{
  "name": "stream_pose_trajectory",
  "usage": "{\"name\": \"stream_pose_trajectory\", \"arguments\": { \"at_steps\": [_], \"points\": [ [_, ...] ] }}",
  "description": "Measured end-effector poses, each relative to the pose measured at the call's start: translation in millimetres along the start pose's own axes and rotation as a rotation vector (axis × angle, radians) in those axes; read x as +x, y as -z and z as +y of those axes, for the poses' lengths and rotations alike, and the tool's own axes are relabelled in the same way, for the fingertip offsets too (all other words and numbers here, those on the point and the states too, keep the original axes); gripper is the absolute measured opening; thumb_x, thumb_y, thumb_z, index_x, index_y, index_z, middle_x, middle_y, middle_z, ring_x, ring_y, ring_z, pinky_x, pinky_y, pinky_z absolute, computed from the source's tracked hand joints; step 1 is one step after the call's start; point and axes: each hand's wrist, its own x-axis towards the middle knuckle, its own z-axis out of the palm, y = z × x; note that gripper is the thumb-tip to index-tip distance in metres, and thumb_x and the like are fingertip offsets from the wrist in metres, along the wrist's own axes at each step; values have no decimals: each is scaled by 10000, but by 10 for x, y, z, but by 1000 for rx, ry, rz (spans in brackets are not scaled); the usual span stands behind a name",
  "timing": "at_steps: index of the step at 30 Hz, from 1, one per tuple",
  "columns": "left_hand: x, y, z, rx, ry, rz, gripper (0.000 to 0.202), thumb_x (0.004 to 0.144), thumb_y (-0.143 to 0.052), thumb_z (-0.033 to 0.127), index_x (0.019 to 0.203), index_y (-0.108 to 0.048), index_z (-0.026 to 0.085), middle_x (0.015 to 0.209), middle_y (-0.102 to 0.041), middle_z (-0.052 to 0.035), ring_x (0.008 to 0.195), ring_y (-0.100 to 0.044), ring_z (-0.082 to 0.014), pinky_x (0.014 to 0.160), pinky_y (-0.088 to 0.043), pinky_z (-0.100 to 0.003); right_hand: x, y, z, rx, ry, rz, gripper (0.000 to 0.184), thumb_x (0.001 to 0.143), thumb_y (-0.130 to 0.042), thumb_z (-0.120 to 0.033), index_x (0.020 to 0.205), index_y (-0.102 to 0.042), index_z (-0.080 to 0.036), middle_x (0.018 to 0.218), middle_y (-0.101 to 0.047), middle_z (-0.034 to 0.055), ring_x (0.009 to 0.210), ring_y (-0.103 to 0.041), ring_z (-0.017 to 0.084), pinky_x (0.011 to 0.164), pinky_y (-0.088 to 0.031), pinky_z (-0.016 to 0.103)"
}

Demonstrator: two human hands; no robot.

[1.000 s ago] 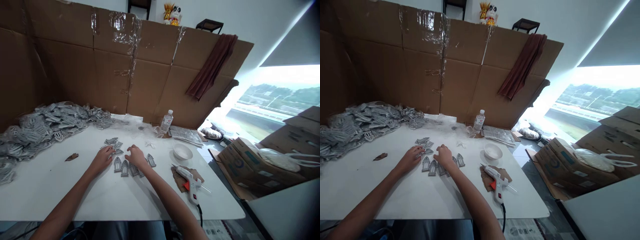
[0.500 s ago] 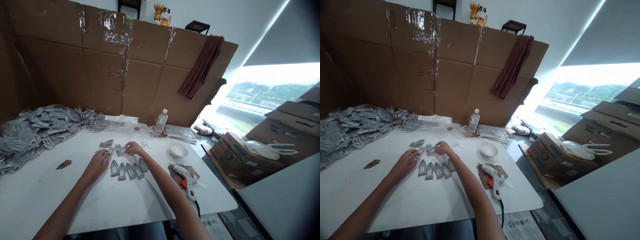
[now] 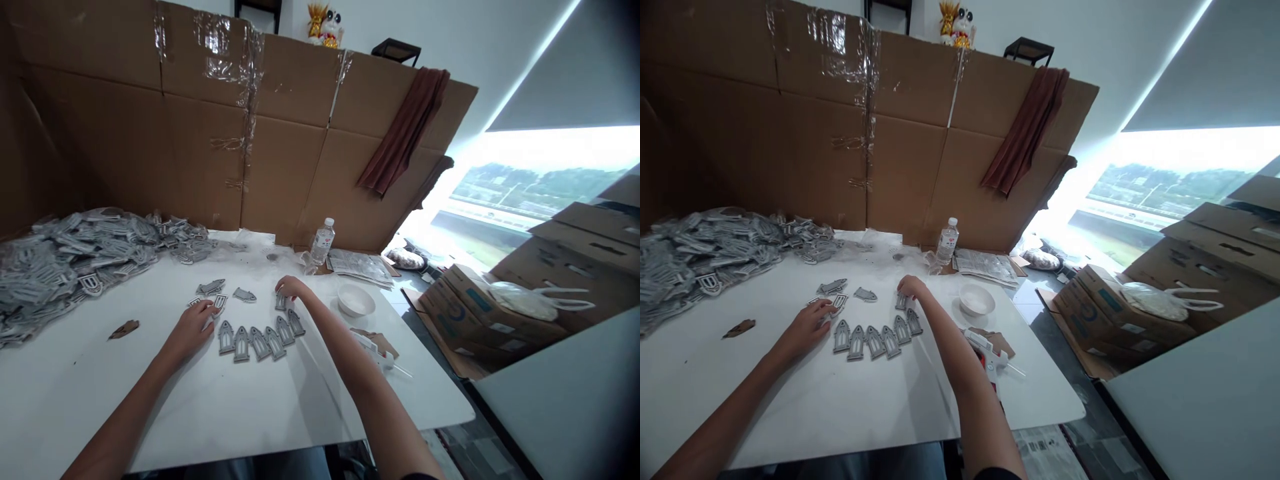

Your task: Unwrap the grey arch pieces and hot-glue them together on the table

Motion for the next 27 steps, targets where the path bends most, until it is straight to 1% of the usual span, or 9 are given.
{"name": "stream_pose_trajectory", "arguments": {
  "at_steps": [5,8,11,14,17,21,23,25,27],
  "points": [
    [4,-9,12,20,-19,11,323,834,-449,218,1108,-621,210,1263,-555,-104,1150,-541,-259,962,-435,-408,29,-174,-311,-171,88,132,316,847,-633,-335,1099,-613,-146,1210,-577,98,1084,-558,213,927,-458,432],
    [7,10,26,14,-15,27,321,828,-453,210,1103,-618,214,1242,-565,-99,1130,-550,-257,962,-434,-408,77,-317,-528,-218,180,118,467,742,-711,-411,1130,-624,-167,1216,-589,118,1074,-572,249,879,-471,385],
    [11,37,38,10,8,37,319,825,-452,197,1100,-614,215,1229,-567,-95,1137,-541,-263,964,-427,-415,136,-425,-658,-250,242,86,483,676,-738,-431,1074,-662,-169,1160,-620,133,1020,-600,267,770,-484,307],
    [13,56,41,5,19,36,326,827,-450,191,1111,-608,213,1225,-565,-92,1135,-538,-263,965,-425,-416,165,-435,-652,-275,300,77,488,666,-732,-316,1129,-646,-189,1144,-623,112,1006,-602,249,731,-473,264],
    [13,55,34,-3,11,49,324,823,-460,195,1110,-610,210,1216,-567,-94,1122,-545,-261,962,-432,-408,147,-360,-538,-299,367,75,498,660,-683,-169,1153,-651,-235,1163,-601,89,1039,-581,235,740,-462,243],
    [13,40,26,-4,-7,74,316,823,-468,208,1104,-610,210,1210,-573,-96,1126,-548,-260,975,-429,-398,102,-274,-370,-311,447,75,327,671,-590,-60,909,-748,-219,1154,-584,79,1062,-559,212,777,-447,211],
    [14,40,30,-3,-3,75,323,823,-462,204,1113,-605,209,1218,-572,-96,1137,-542,-259,979,-423,-393,91,-285,-353,-308,477,87,286,694,-578,-65,877,-753,-200,1135,-582,83,1062,-555,204,802,-444,210],
    [16,49,40,-5,16,68,342,824,-453,202,1138,-590,203,1224,-569,-97,1147,-533,-259,975,-419,-392,84,-341,-412,-300,512,115,288,736,-588,-121,973,-734,-194,1150,-569,94,1100,-534,215,845,-443,235],
    [19,64,53,-6,55,64,372,825,-443,202,1178,-562,199,1237,-561,-96,1157,-520,-260,974,-409,-397,74,-436,-544,-294,569,130,360,760,-624,-220,1116,-678,-207,1195,-550,96,1147,-507,226,887,-441,267]
  ]
}}
